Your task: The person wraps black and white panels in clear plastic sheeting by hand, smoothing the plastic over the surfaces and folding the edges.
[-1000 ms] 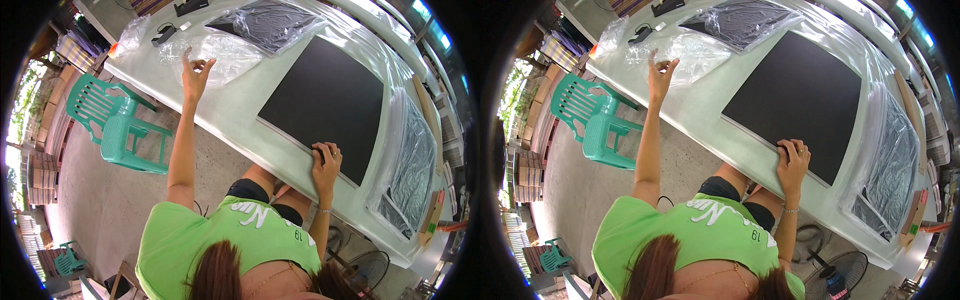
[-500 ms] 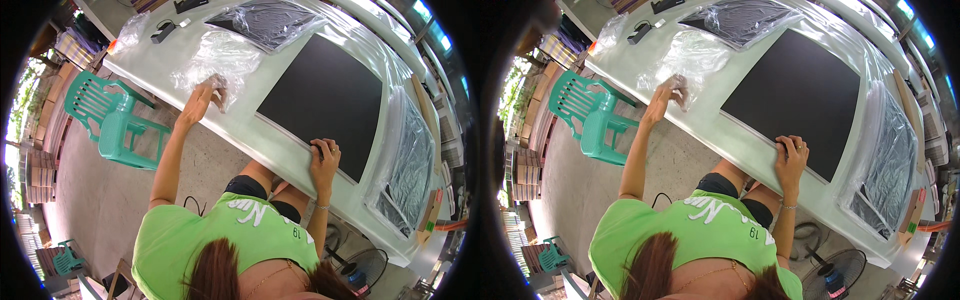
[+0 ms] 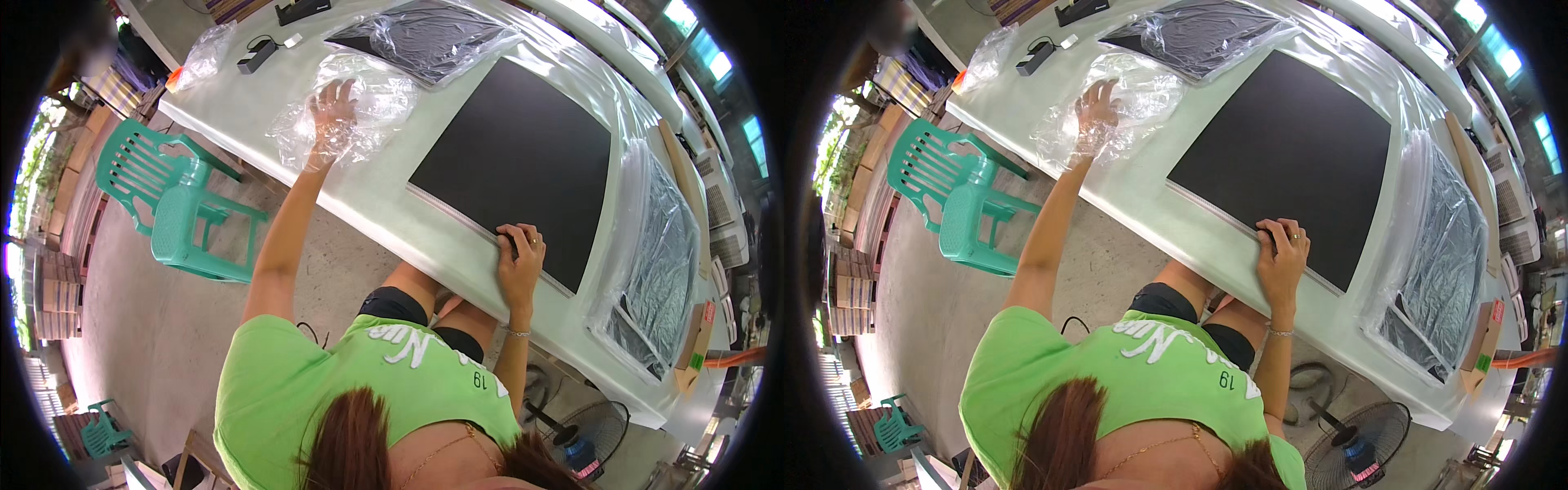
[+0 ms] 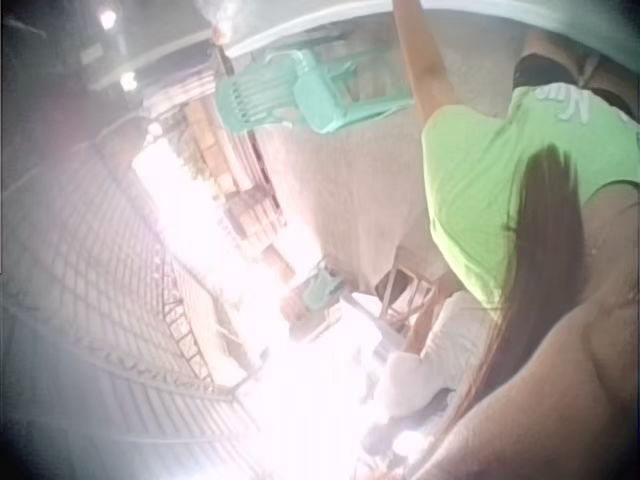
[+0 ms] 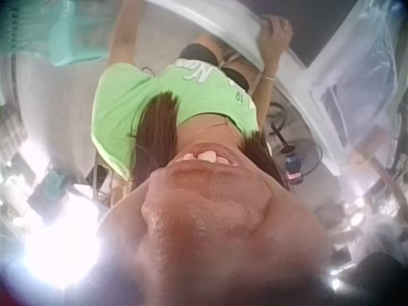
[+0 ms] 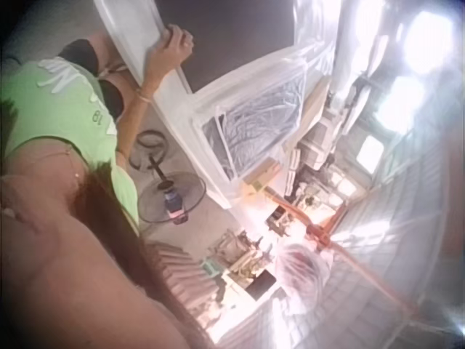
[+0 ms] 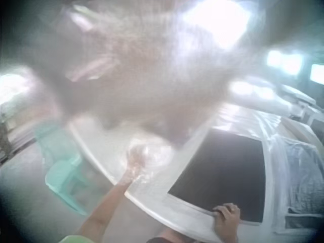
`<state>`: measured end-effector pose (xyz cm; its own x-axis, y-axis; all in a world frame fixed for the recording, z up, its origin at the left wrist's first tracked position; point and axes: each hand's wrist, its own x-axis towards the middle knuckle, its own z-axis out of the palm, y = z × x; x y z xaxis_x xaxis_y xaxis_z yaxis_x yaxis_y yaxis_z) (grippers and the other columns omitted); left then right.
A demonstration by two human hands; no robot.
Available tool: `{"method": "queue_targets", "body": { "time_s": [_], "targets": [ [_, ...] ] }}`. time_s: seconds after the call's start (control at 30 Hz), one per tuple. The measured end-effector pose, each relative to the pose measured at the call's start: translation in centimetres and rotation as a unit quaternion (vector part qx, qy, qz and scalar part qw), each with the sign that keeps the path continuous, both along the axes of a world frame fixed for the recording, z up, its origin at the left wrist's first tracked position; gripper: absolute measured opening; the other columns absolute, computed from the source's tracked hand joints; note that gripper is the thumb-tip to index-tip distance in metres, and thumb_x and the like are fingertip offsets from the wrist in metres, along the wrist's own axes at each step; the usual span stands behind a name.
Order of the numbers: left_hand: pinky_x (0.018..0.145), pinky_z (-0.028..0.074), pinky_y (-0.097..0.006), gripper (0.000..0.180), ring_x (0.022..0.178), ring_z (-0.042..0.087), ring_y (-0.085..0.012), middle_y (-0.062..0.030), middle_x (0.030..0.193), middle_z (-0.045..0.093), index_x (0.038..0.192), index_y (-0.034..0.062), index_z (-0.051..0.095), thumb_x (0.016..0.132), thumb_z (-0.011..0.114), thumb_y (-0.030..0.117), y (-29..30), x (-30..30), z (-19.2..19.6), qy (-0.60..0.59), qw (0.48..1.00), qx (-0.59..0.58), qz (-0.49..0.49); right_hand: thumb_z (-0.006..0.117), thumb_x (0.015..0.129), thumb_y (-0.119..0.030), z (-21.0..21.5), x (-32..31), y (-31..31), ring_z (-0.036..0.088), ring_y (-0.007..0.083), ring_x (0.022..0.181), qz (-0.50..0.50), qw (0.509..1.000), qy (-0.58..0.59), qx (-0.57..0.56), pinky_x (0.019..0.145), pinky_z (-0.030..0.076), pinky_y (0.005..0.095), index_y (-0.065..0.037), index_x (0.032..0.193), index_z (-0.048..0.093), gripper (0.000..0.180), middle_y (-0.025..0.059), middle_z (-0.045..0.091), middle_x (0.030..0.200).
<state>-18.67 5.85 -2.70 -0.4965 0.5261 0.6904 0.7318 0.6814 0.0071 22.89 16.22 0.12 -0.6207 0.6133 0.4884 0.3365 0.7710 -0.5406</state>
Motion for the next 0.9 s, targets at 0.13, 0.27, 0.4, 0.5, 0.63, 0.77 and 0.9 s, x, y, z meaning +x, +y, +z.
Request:
{"method": "queue_targets", "body": {
  "time_s": [0.13,0.27,0.4,0.5,0.63,0.77,0.9],
  "targets": [
    [0.094,0.041,-0.047,0.033,0.107,0.057,-0.0246,-0.0096,0.118,0.059,0.116,0.0141,0.059,0.085,0.06,0.026,0.1,-2.2,-2.0,-0.125,0.985,-0.078,-0.086,0.061,0.084,-0.012,-0.1,0.1,0.1,0.051,0.0227,0.095,0.001,1.0,-0.003,-0.007,0.087,0.036,0.0357,-0.008,0.091,0.064,0.009,0.0058,0.055,0.093],
    [0.081,0.049,-0.038,0.025,0.094,0.062,-0.0235,-0.0045,0.105,0.065,0.103,0.0089,0.066,0.086,0.058,0.025,-0.2,-5.6,-6.3,-0.108,0.972,0.03,-0.206,0.062,0.083,-0.013,-0.3,-0.1,0.1,0.052,0.0226,0.09,0.005,1.0,0.019,0.016,0.084,0.038,0.0357,-0.01,0.09,0.066,0.009,0.0039,0.056,0.092],
    [0.082,0.049,-0.035,0.02,0.087,0.063,-0.025,-0.007,0.096,0.068,0.092,0.0096,0.069,0.089,0.054,0.023,0.8,-4.0,-4.3,-0.32,0.913,0.154,-0.201,0.063,0.082,-0.012,-0.5,0.2,0.3,0.052,0.0228,0.089,-0.01,1.0,0.014,0.015,0.084,0.038,0.036,-0.01,0.09,0.066,0.009,0.004,0.056,0.091],
    [0.082,0.049,-0.034,0.02,0.09,0.063,-0.0237,-0.0104,0.098,0.067,0.093,0.0079,0.069,0.09,0.053,0.02,-0.6,-6.8,-4.2,-0.159,0.933,0.199,-0.256,0.063,0.082,-0.011,-0.1,-0.4,-0.1,0.052,0.023,0.089,0.01,1.0,0.022,0.003,0.084,0.038,0.0359,-0.01,0.09,0.066,0.009,0.0042,0.056,0.091],
    [0.081,0.047,-0.034,0.018,0.089,0.062,-0.0244,-0.0071,0.092,0.067,0.096,0.0107,0.07,0.082,0.063,0.018,1.0,-2.9,-1.7,-0.301,0.846,0.328,-0.294,0.063,0.082,-0.011,-0.2,0.1,0.1,0.051,0.023,0.089,-0.003,1.0,0.021,0.004,0.083,0.038,0.0359,-0.01,0.089,0.065,0.008,0.0043,0.056,0.091],
    [0.079,0.048,-0.033,0.014,0.086,0.062,-0.0246,-0.0068,0.091,0.067,0.092,0.0111,0.07,0.082,0.063,0.017,0.5,-0.9,-0.6,-0.176,0.931,0.212,-0.24,0.063,0.082,-0.01,0.0,0.1,0.1,0.051,0.0232,0.089,-0.007,1.0,0.017,0.001,0.083,0.038,0.0356,-0.009,0.09,0.065,0.009,0.0047,0.056,0.091],
    [0.077,0.049,-0.033,0.013,0.086,0.063,-0.0243,-0.0065,0.091,0.068,0.089,0.0118,0.071,0.081,0.063,0.016,-0.8,-3.7,-0.9,-0.163,0.927,0.172,-0.29,0.062,0.082,-0.01,0.3,-0.1,-0.2,0.051,0.0234,0.091,0.005,1.0,0.016,-0.016,0.085,0.037,0.0351,-0.007,0.09,0.065,0.009,0.0055,0.056,0.091]
  ]
}}
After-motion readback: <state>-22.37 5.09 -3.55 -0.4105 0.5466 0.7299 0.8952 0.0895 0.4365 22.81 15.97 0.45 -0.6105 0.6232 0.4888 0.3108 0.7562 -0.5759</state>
